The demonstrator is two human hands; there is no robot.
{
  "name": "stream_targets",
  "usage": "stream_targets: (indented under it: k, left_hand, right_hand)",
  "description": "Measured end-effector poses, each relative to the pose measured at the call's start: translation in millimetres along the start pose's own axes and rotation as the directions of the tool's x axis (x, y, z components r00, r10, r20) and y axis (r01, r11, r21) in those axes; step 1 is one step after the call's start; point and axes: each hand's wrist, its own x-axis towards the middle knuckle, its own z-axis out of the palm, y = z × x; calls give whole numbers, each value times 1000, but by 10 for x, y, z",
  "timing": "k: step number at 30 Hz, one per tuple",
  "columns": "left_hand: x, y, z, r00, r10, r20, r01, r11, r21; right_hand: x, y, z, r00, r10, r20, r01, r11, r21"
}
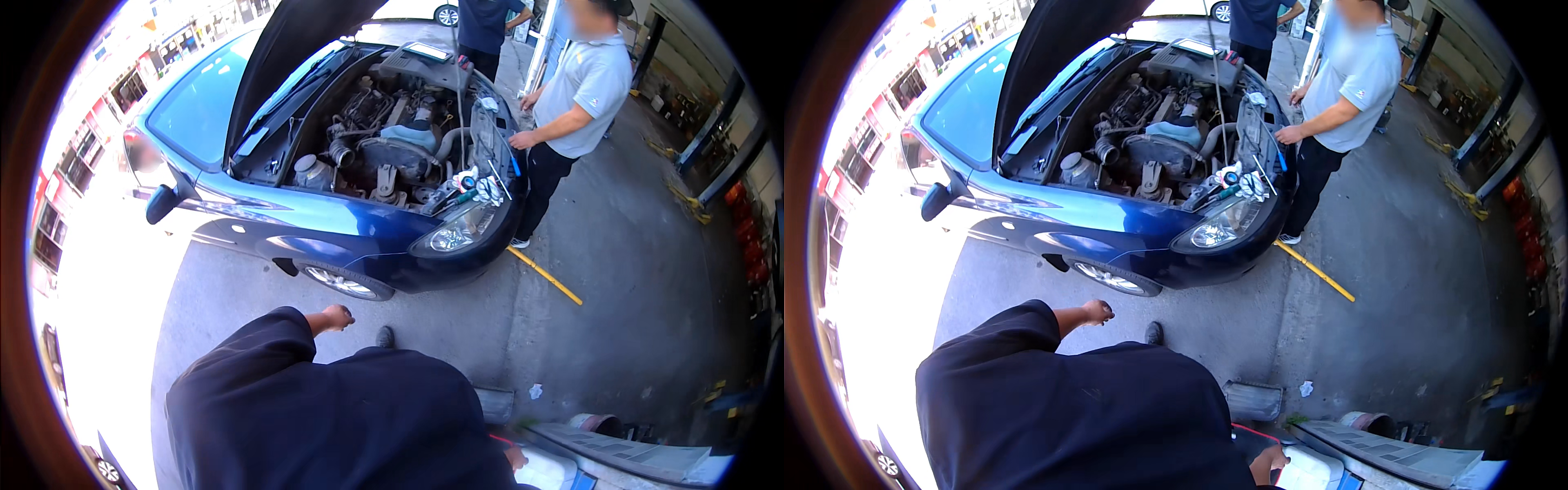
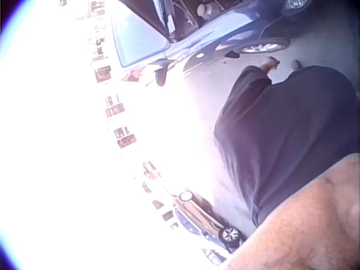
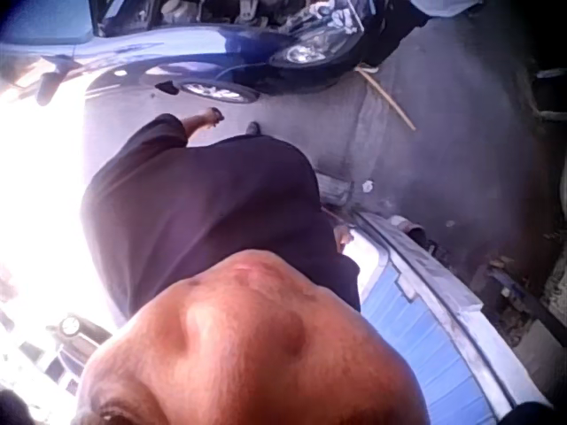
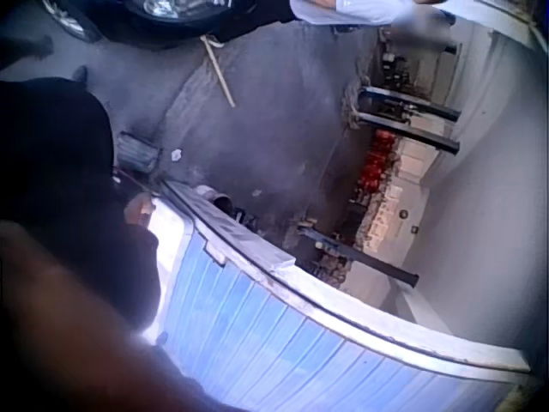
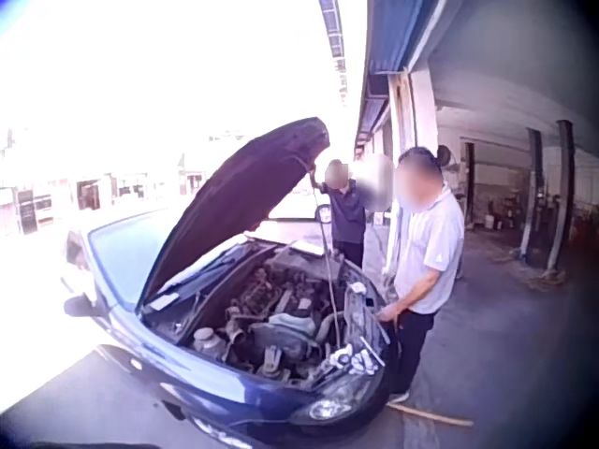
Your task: The person works on a car engine, first reaching into the compartment to handle components near the timing belt area and then using a power tool to fasten a component.
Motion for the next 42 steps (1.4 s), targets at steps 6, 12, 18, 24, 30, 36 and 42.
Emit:
stream_targets:
  k: [6,12,18,24,30,36,42]
  left_hand:
    - [202,-1025,-57,998,58,-17,-60,973,-223]
    - [454,-1304,-575,924,-355,143,382,824,-420]
    - [703,-1846,-797,911,-411,23,357,762,-540]
    - [1079,-2824,-455,865,-294,407,502,537,-678]
    - [1073,-2038,-518,854,-406,325,520,645,-560]
    - [1604,-1494,-906,795,-321,514,576,665,-476]
    - [1859,-850,-1036,895,-218,388,415,726,-549]
  right_hand:
    - [-605,-1169,336,996,-91,-5,90,993,-72]
    - [-1641,-2204,219,960,-226,167,240,968,-68]
    - [-2017,-2595,826,790,-552,269,566,824,29]
    - [-2410,-2907,854,707,-640,301,677,736,-27]
    - [-2220,-2782,517,804,-509,307,556,826,-86]
    - [-1758,-2104,609,850,-408,335,462,881,-100]
    - [-1466,-1979,588,883,-210,420,277,955,-105]
